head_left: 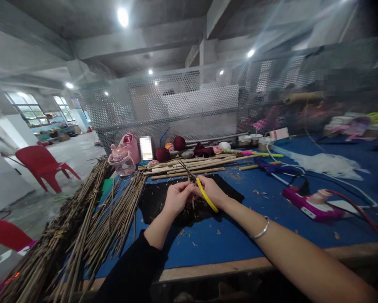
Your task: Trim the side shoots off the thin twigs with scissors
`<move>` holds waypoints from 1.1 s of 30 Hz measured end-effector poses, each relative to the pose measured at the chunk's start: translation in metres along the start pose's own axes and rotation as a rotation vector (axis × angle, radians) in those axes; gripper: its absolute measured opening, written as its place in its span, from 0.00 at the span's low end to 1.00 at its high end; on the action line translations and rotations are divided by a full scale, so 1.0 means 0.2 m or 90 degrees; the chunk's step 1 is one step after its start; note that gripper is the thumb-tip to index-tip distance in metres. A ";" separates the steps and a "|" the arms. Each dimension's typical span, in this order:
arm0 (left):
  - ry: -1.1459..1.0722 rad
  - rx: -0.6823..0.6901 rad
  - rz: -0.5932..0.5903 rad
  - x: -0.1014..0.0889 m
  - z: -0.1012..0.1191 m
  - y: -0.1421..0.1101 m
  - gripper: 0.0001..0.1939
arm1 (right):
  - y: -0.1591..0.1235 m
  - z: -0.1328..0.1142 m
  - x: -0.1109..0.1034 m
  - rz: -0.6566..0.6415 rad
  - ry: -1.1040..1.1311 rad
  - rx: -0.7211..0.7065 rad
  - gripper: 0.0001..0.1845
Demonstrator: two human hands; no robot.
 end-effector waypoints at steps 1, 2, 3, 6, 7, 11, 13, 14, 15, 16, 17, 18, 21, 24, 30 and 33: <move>0.001 -0.002 0.005 0.00 0.00 0.00 0.16 | 0.00 0.00 0.00 0.001 0.004 0.003 0.21; 0.001 -0.003 0.008 0.00 0.00 0.00 0.16 | 0.00 0.00 0.00 0.002 0.010 0.006 0.21; 0.000 -0.003 0.010 0.00 0.00 0.00 0.16 | 0.00 0.00 0.00 0.000 0.015 0.006 0.21; -0.004 -0.005 0.022 0.00 0.00 -0.01 0.15 | 0.00 0.01 0.00 -0.010 0.023 -0.001 0.21; -0.005 -0.003 0.029 0.00 0.00 -0.01 0.15 | 0.00 0.02 0.00 -0.012 0.017 -0.006 0.21; -0.025 0.009 0.071 0.00 0.02 -0.01 0.13 | 0.01 0.03 -0.02 0.020 -0.100 -0.025 0.19; -0.030 0.005 0.091 0.00 0.02 -0.01 0.12 | 0.02 0.03 -0.03 0.035 -0.194 -0.020 0.18; -0.027 0.002 0.101 0.00 0.02 0.00 0.12 | 0.02 0.03 -0.04 0.038 -0.236 -0.010 0.18; -0.017 0.000 0.111 0.00 0.01 0.00 0.12 | 0.02 0.03 -0.04 0.037 -0.267 0.002 0.17; -0.005 0.001 0.125 0.00 0.00 0.00 0.12 | 0.01 0.03 -0.04 0.032 -0.286 0.012 0.18; 0.009 0.006 0.139 -0.01 -0.01 0.00 0.12 | 0.01 0.03 -0.04 0.028 -0.294 0.018 0.19; 0.023 0.012 0.153 -0.01 -0.02 0.01 0.12 | 0.01 0.02 -0.04 0.023 -0.294 0.020 0.20; 0.048 0.028 0.173 -0.01 -0.05 0.01 0.12 | 0.00 0.02 -0.02 0.026 -0.288 -0.001 0.20; 0.022 0.017 0.157 0.01 -0.05 0.01 0.12 | 0.01 0.02 -0.01 0.050 -0.305 -0.031 0.20; -0.046 -0.018 0.138 0.04 -0.02 -0.01 0.11 | 0.00 0.02 -0.01 0.058 -0.300 -0.078 0.22; -0.042 -0.005 0.128 0.05 -0.01 -0.02 0.11 | -0.01 0.02 0.00 0.055 -0.261 -0.076 0.24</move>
Point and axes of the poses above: each hand's wrist, its own y-axis towards the middle knuckle, its own x-axis out of the palm, z = x × y, the point moved 1 cm from there along y, towards the middle knuckle, and after that the axes turned 4 degrees about y, right-handed, at the moved point
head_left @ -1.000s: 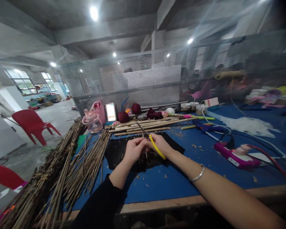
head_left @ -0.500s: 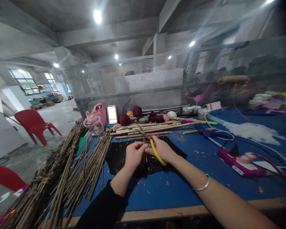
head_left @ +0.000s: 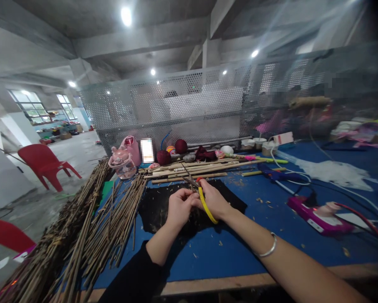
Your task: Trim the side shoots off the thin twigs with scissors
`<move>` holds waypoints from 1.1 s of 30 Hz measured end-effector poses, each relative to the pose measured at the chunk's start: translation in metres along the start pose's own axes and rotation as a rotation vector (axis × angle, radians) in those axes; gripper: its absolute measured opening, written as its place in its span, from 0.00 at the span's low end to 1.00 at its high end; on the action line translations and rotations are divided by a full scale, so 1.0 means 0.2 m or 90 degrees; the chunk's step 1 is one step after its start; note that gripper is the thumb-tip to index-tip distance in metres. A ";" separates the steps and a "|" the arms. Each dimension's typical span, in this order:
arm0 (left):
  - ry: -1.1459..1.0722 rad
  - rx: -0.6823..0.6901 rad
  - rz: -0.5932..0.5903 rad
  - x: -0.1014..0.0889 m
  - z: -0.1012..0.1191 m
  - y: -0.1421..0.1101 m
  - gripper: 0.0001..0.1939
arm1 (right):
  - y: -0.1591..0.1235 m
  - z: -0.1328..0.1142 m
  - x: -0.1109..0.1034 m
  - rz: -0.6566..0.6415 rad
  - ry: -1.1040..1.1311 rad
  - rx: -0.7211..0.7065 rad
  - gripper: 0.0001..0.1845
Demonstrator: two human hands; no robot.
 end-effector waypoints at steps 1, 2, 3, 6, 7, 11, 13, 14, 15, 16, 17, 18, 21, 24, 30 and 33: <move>0.004 0.006 -0.001 0.00 0.00 0.00 0.11 | 0.00 0.00 0.00 -0.002 0.016 0.002 0.24; 0.008 0.013 0.000 0.00 0.01 0.00 0.11 | 0.00 0.00 0.00 -0.004 0.031 0.004 0.24; 0.014 0.019 0.003 0.00 0.01 0.00 0.11 | -0.01 0.01 0.01 -0.005 0.043 0.006 0.24; 0.041 0.038 0.020 -0.01 0.01 -0.01 0.11 | -0.01 0.03 0.02 0.002 0.054 0.015 0.25; 0.053 0.045 0.024 -0.01 0.01 -0.01 0.11 | -0.01 0.04 0.02 0.003 0.059 0.017 0.25; 0.104 0.080 0.038 -0.02 0.02 -0.01 0.11 | -0.01 0.05 0.03 -0.007 0.111 0.010 0.26; 0.127 0.098 0.047 -0.03 0.02 0.00 0.11 | -0.01 0.04 0.04 -0.007 0.129 -0.002 0.26; 0.137 0.105 0.053 -0.04 0.02 0.00 0.11 | -0.01 0.04 0.03 -0.005 0.126 -0.004 0.25; 0.147 0.111 0.061 -0.04 0.03 0.00 0.11 | 0.00 0.03 0.03 -0.004 0.113 -0.003 0.24; 0.154 0.116 0.069 -0.05 0.03 0.01 0.12 | 0.00 0.03 0.03 -0.005 0.088 0.002 0.24; 0.160 0.118 0.076 -0.05 0.03 0.01 0.12 | 0.00 0.03 0.02 -0.009 0.055 0.010 0.23; 0.165 0.120 0.082 -0.05 0.03 0.01 0.12 | 0.00 0.02 0.02 -0.015 0.017 0.020 0.22; 0.175 0.117 0.083 -0.06 0.02 0.02 0.12 | 0.00 0.02 0.00 -0.034 -0.061 0.038 0.21; 0.183 0.114 0.075 -0.05 0.02 0.01 0.11 | 0.01 0.02 0.00 -0.037 -0.067 0.024 0.23; 0.208 0.133 0.074 -0.04 0.00 0.01 0.11 | 0.01 0.02 0.00 -0.022 -0.096 -0.015 0.23; 0.216 0.131 0.080 -0.04 0.00 0.01 0.11 | 0.01 0.03 0.00 -0.026 -0.098 -0.026 0.23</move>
Point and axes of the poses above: each hand's wrist, its own y-axis towards the middle knuckle, its own x-axis out of the palm, z = x × y, the point moved 1 cm from there along y, towards the middle knuckle, and after that the axes turned 4 degrees about y, right-handed, at the moved point
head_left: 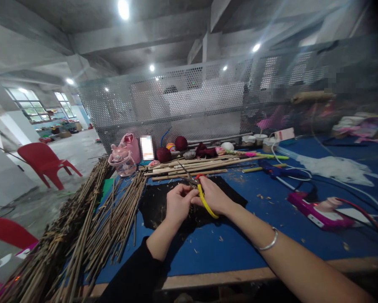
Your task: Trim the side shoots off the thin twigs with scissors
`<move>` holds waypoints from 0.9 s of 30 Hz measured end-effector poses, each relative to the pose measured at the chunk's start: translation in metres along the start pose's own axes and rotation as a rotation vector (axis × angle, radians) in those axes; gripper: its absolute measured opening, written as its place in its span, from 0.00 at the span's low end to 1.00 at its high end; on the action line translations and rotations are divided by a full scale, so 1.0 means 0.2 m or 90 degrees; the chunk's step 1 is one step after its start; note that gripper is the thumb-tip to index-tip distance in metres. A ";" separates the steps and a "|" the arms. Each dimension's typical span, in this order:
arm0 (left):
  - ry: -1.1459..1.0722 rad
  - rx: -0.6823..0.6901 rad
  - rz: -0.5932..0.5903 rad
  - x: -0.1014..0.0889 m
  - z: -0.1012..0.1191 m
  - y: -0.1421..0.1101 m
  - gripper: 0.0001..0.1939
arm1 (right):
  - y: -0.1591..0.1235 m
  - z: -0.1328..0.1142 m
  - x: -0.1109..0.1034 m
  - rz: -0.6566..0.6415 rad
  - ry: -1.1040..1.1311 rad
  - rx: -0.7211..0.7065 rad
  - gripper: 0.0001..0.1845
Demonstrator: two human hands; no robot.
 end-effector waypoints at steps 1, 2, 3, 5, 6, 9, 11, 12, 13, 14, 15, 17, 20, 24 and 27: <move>0.000 0.001 0.001 0.00 0.00 0.00 0.11 | 0.00 0.00 0.00 0.002 0.000 -0.002 0.23; 0.000 0.003 -0.001 0.00 0.00 0.00 0.11 | 0.00 0.00 0.00 0.005 0.000 -0.003 0.23; -0.001 0.005 -0.003 0.00 0.00 0.00 0.11 | 0.00 0.00 0.00 0.008 0.003 -0.004 0.23; 0.001 0.011 -0.007 0.00 0.00 0.00 0.11 | 0.00 0.00 0.00 0.006 0.022 0.002 0.23; 0.004 0.013 -0.008 0.00 0.01 0.00 0.11 | 0.00 0.00 0.00 0.001 0.038 0.010 0.24; 0.021 0.023 -0.001 -0.01 0.02 0.00 0.11 | -0.01 0.01 0.02 -0.014 0.089 0.037 0.25; 0.032 0.031 0.005 -0.01 0.02 0.00 0.11 | -0.01 0.01 0.04 -0.013 0.104 0.049 0.24; 0.036 0.034 0.007 -0.01 0.03 0.00 0.11 | -0.02 0.02 0.04 -0.011 0.106 0.053 0.24; 0.039 0.036 0.010 -0.01 0.03 -0.01 0.12 | -0.02 0.02 0.05 -0.008 0.106 0.056 0.24; 0.041 0.038 0.014 -0.02 0.03 -0.01 0.12 | -0.02 0.02 0.05 -0.005 0.106 0.058 0.24; 0.043 0.040 0.018 -0.02 0.03 -0.01 0.12 | -0.02 0.02 0.05 -0.003 0.107 0.058 0.24; 0.046 0.044 0.026 -0.02 0.02 -0.01 0.12 | -0.01 0.02 0.05 -0.002 0.122 0.049 0.24; 0.048 0.043 0.038 -0.02 0.02 0.00 0.12 | -0.01 0.00 0.05 -0.019 0.173 0.027 0.24; 0.064 0.045 0.042 -0.02 0.02 0.00 0.12 | 0.00 0.00 0.04 -0.031 0.164 0.036 0.25; 0.086 0.051 0.051 -0.03 0.03 0.00 0.12 | -0.01 0.01 0.03 -0.027 0.128 0.053 0.24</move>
Point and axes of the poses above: each hand's wrist, its own y-axis towards the middle knuckle, its own x-axis out of the palm, z = x × y, the point moved 1 cm from there along y, towards the middle knuckle, and after that the axes turned 4 degrees about y, right-handed, at the moved point
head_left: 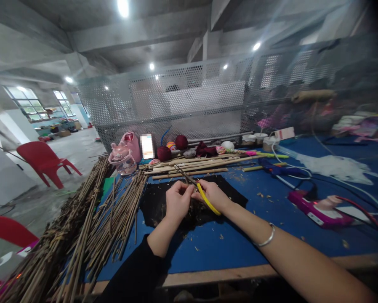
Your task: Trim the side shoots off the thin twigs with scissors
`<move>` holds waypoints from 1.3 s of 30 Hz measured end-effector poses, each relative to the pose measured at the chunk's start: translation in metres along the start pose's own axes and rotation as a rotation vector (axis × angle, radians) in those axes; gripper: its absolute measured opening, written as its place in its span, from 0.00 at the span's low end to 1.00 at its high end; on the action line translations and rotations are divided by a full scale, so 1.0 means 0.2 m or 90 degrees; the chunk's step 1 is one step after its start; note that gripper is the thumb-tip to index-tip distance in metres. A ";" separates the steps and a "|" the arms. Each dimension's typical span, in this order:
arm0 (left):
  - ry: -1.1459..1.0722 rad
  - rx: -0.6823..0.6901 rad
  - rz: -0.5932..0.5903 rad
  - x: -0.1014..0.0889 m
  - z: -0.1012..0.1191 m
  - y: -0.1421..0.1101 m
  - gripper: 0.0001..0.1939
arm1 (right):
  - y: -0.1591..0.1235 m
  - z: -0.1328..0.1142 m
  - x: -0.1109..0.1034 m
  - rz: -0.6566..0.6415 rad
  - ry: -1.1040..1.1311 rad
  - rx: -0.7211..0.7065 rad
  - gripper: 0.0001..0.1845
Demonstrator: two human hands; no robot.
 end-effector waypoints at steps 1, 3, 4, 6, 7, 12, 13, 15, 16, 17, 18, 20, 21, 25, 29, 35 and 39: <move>0.003 0.000 0.001 0.00 0.00 0.00 0.12 | 0.00 0.00 0.00 0.002 -0.011 0.007 0.24; 0.011 0.001 0.002 0.00 0.01 0.00 0.12 | -0.01 -0.01 -0.01 0.007 -0.043 0.023 0.24; 0.014 0.002 0.001 0.00 0.01 0.00 0.12 | -0.01 -0.02 -0.01 0.011 -0.064 0.028 0.24; 0.018 0.007 -0.003 0.00 0.01 -0.01 0.11 | -0.01 -0.04 -0.01 0.021 -0.104 0.032 0.25; 0.020 0.010 -0.008 0.00 0.01 -0.01 0.11 | -0.01 -0.05 -0.01 0.026 -0.119 0.032 0.25; 0.053 0.021 -0.008 0.00 0.01 -0.02 0.11 | -0.01 -0.06 -0.01 0.033 -0.124 0.049 0.23; 0.053 0.022 -0.006 0.00 0.01 -0.02 0.11 | -0.01 -0.05 -0.01 0.035 -0.111 0.048 0.23; 0.044 0.021 -0.003 0.00 0.01 -0.02 0.11 | -0.01 -0.03 -0.01 0.042 -0.083 0.039 0.22; 0.041 0.022 -0.002 0.00 0.01 -0.01 0.11 | 0.00 -0.03 -0.01 0.043 -0.071 0.035 0.22; 0.038 0.023 0.001 0.00 0.01 -0.01 0.11 | 0.00 -0.02 -0.01 0.039 -0.060 0.031 0.22; 0.034 0.022 0.003 0.00 0.01 -0.01 0.11 | 0.00 -0.02 -0.01 0.027 -0.050 0.026 0.22; 0.020 0.012 0.004 0.00 -0.01 0.00 0.12 | 0.00 -0.02 -0.01 -0.013 -0.023 0.004 0.23; 0.009 0.003 0.003 -0.01 -0.01 0.01 0.12 | 0.00 -0.02 -0.02 -0.035 -0.002 -0.014 0.23; -0.028 -0.025 -0.002 -0.01 -0.04 0.03 0.15 | 0.00 -0.04 -0.05 -0.052 0.083 -0.058 0.22; -0.073 -0.038 -0.016 0.01 -0.04 0.02 0.14 | 0.01 -0.04 -0.08 0.012 -0.001 0.004 0.20; -0.144 -0.055 -0.061 0.02 -0.02 0.00 0.14 | 0.00 -0.03 -0.05 -0.021 -0.039 -0.001 0.25; -0.164 -0.060 -0.098 0.03 -0.01 0.00 0.12 | -0.01 -0.06 -0.05 -0.030 -0.054 -0.016 0.25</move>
Point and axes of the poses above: each hand's wrist, its own y-axis towards the middle knuckle, its own x-axis out of the palm, z = x × y, the point moved 1 cm from there along y, towards the middle knuckle, and after that the axes turned 4 degrees about y, right-handed, at the moved point
